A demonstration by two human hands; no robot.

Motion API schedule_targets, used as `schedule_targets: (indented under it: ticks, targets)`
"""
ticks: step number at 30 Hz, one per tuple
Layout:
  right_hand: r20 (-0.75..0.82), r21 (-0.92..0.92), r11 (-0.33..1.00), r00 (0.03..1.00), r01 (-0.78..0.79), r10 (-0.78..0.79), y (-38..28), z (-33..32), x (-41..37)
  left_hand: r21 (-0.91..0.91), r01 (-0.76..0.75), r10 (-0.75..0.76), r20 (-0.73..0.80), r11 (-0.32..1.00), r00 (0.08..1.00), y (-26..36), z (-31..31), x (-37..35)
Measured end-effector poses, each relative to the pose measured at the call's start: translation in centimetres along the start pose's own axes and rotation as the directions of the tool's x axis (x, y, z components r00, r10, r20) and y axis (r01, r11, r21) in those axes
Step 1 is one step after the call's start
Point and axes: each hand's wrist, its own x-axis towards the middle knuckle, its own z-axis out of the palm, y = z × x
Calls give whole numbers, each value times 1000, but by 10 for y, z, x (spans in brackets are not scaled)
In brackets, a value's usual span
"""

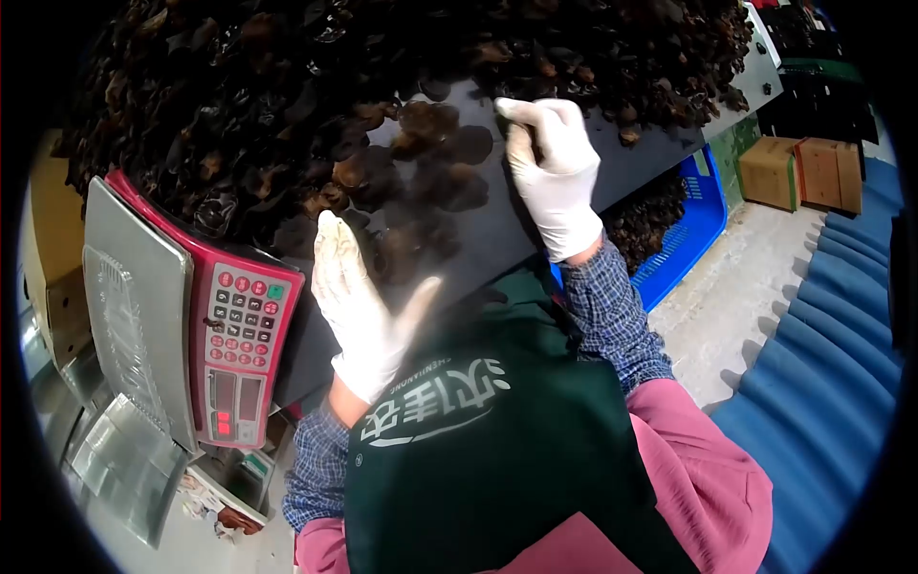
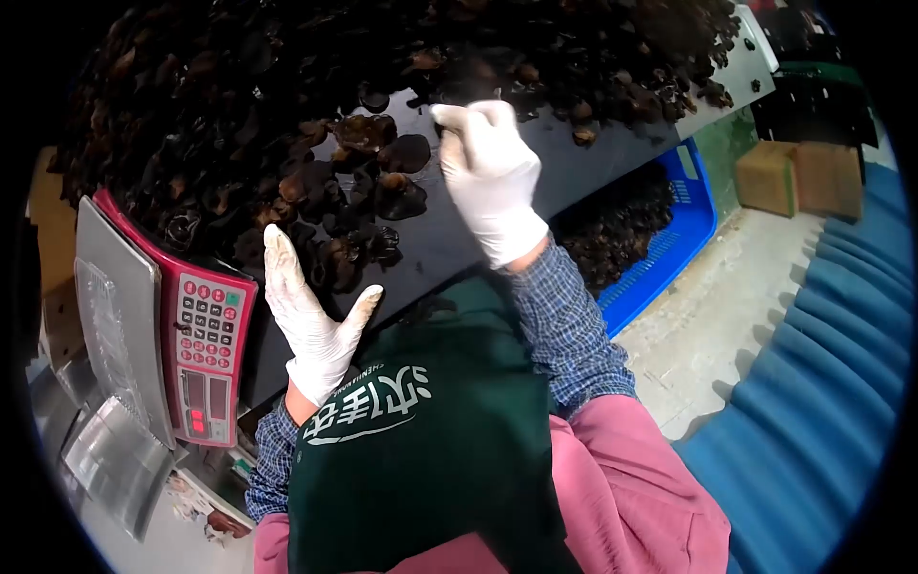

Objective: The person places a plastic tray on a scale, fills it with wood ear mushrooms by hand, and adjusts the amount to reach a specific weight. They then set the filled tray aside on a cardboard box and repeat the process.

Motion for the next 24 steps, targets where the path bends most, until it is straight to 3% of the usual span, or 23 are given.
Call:
schedule_targets:
  ticks: [2, 4, 6, 8, 10, 12, 15, 16, 18, 20, 22, 24]
  targets:
    - [-27, -16, 1000, 999, 23, -24, -9, -30, -2, -40, 6, -6, 10, 999, 1000, 1, -4, 3]
    - [39, -128, 991, 998, -44, 50, 10, -82, -22, -73, 36, -32, 47, 997, 998, 3, -8, 3]
    - [173, -388, 917, 970, -92, 170, 34, -118, -32, -31, 22, -20, 49, 999, 999, 2, -5, 0]
    - [243, -716, 690, 964, 105, 106, 35, -140, -32, -25, 35, -34, 41, 999, 999, 4, -7, 1]
    - [172, -632, 775, 976, 8, 130, 25, -142, -28, 70, -24, 23, 8, 997, 1000, 6, -10, -3]
    - [174, -202, 968, 967, -150, 186, -3, -120, -22, 133, -99, 110, -72, 986, 991, 10, -13, -4]
    - [335, -131, 989, 942, 64, -17, -38, -72, -16, -50, -389, 390, 12, 920, 921, 18, -16, -1]
    - [358, -134, 985, 932, 110, -55, -47, -57, -13, -182, -328, 375, 420, 927, 827, 18, -19, -1]
    - [388, -213, 972, 922, 103, -13, -50, -33, -14, -167, -423, 454, 336, 891, 825, 30, -8, 6]
    - [335, -62, 994, 940, 91, -65, -43, -26, -19, -119, -463, 463, 456, 878, 760, 35, 3, 8]
    - [319, 69, 996, 945, 52, -72, -38, -34, -22, -68, -510, 491, 400, 858, 774, 42, 13, 6]
    - [391, 53, 997, 920, -49, 24, -39, -54, -19, 28, -577, 526, 376, 816, 763, 46, 17, 5]
